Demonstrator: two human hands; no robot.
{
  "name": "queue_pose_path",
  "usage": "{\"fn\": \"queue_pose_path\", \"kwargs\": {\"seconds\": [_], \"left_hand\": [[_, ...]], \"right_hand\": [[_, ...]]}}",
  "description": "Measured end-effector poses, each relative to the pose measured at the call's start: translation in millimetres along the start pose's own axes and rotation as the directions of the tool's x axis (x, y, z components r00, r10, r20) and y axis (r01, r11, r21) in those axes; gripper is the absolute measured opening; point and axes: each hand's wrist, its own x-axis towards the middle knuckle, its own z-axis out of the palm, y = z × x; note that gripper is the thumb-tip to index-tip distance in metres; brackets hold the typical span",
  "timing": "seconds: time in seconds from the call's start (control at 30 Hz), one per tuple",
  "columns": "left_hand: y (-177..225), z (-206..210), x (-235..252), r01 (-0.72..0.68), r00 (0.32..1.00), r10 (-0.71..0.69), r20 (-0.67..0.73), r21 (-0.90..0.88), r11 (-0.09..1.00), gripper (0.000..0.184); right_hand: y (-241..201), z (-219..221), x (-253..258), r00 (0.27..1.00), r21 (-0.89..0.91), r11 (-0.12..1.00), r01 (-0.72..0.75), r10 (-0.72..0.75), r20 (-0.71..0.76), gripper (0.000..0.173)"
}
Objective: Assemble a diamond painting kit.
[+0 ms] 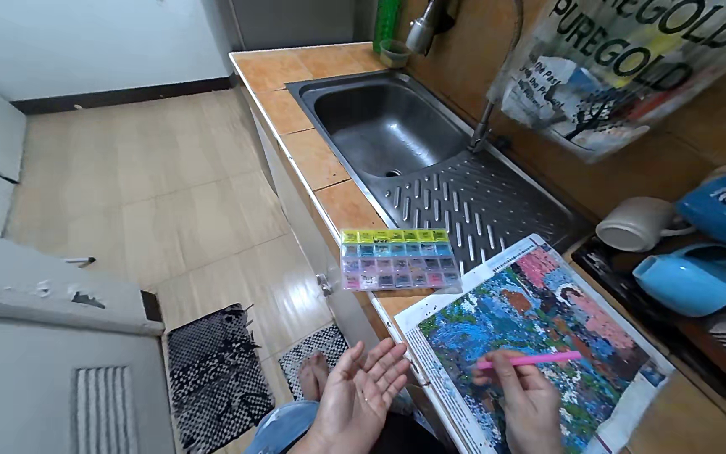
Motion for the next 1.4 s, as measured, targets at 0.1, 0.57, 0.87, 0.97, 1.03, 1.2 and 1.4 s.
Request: {"fn": "queue_pose_path", "kwargs": {"seconds": [0.1,0.57,0.87,0.97,1.03,1.2,1.4], "left_hand": [[0,-1,0,-0.009,1.000,0.009,-0.010,0.007,1.000,0.052],[-2,1,2,-0.013,0.999,0.014,-0.031,0.024,1.000,0.049],[-1,3,3,-0.010,0.999,0.010,-0.034,0.015,1.000,0.048],[-1,2,4,-0.009,1.000,0.009,-0.020,0.015,1.000,0.049],[0,2,4,-0.007,1.000,0.007,-0.017,0.014,1.000,0.049],[0,4,3,-0.004,0.999,0.004,-0.035,0.008,1.000,0.048],[0,4,3,-0.004,1.000,0.003,-0.030,-0.005,1.000,0.047]], "right_hand": [[13,1,-3,0.999,-0.075,0.996,0.039,-0.037,0.023,0.012],[41,0,-5,0.960,-0.284,0.917,0.279,-0.264,0.092,0.022],[48,0,-4,0.944,-0.302,0.895,0.329,-0.309,0.111,0.022],[49,0,-4,0.937,-0.310,0.884,0.349,-0.328,0.119,0.022],[49,1,-4,0.934,-0.311,0.880,0.358,-0.337,0.121,0.022],[50,1,-3,0.928,-0.314,0.873,0.373,-0.351,0.127,0.023],[47,1,-2,0.923,-0.349,0.855,0.384,-0.349,0.161,0.024]]}}
